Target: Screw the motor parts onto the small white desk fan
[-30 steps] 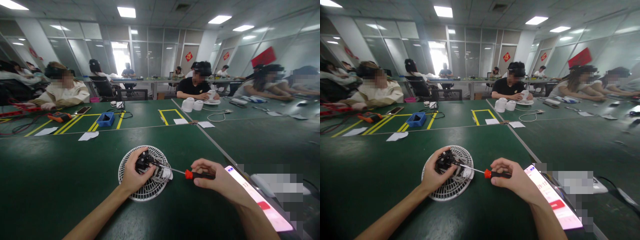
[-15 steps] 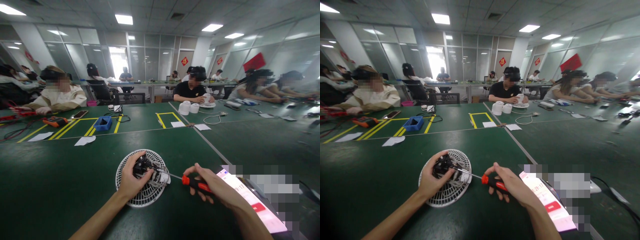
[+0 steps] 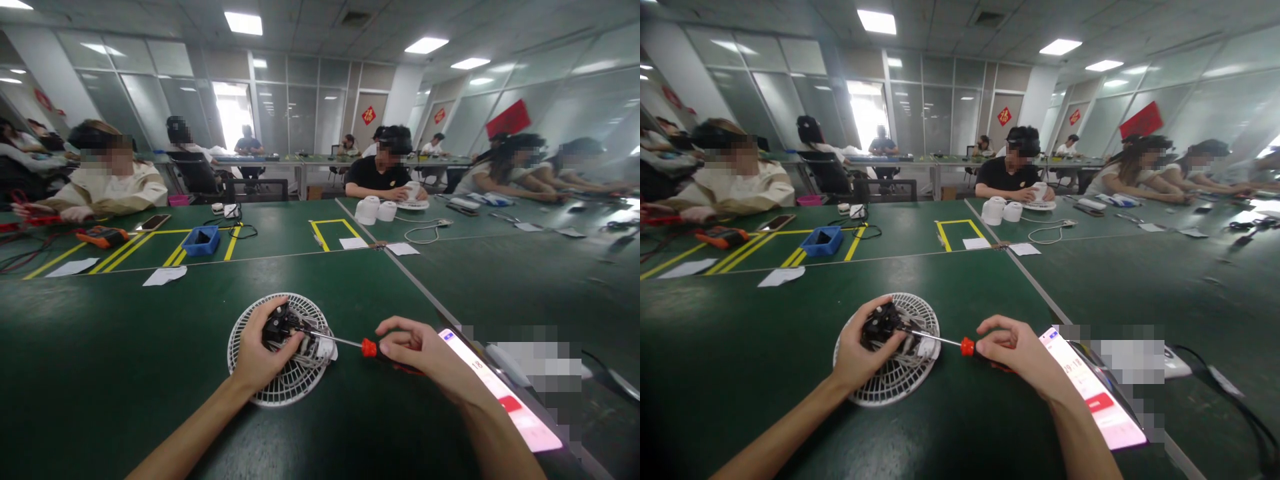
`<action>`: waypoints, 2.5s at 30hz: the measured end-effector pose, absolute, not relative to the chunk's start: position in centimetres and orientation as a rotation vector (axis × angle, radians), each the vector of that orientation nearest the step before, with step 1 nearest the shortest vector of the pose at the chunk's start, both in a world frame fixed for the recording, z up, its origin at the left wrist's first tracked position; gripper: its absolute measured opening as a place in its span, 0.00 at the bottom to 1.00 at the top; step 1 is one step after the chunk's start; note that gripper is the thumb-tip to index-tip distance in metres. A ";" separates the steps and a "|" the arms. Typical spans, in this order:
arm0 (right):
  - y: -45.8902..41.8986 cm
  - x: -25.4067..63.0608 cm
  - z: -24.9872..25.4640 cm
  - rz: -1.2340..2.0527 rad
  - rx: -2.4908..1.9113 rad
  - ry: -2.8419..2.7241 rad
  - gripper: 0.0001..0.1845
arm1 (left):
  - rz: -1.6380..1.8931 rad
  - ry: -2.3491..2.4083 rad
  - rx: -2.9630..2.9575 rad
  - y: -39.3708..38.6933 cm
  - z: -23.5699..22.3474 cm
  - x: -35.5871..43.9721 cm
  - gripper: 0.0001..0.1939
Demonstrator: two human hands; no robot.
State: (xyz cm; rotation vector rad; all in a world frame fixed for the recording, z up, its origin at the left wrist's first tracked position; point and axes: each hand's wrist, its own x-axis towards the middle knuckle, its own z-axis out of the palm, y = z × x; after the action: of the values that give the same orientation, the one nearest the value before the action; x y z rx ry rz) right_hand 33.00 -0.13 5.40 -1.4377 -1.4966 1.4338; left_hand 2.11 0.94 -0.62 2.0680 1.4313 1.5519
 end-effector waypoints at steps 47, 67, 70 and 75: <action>-0.2 32.9 6.1 1.330 -1.378 -1.602 0.32 | 1.577 1.406 2.130 0.9 -0.3 2.3 0.27; -0.8 32.3 5.3 1.242 -1.474 -1.722 0.24 | 1.560 1.389 2.099 0.9 -0.6 2.1 0.28; -0.9 32.4 5.5 1.156 -1.488 -1.782 0.20 | 1.566 1.370 2.101 0.9 -0.5 2.1 0.28; -0.8 32.2 6.1 1.041 -1.435 -1.800 0.15 | 1.565 1.357 2.107 0.9 -0.5 2.1 0.28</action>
State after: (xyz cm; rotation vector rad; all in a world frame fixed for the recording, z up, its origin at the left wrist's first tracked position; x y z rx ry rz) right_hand 32.22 -0.83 6.10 -1.4348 -1.8003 1.0406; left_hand 2.11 0.85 -0.51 2.1072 1.3566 1.5647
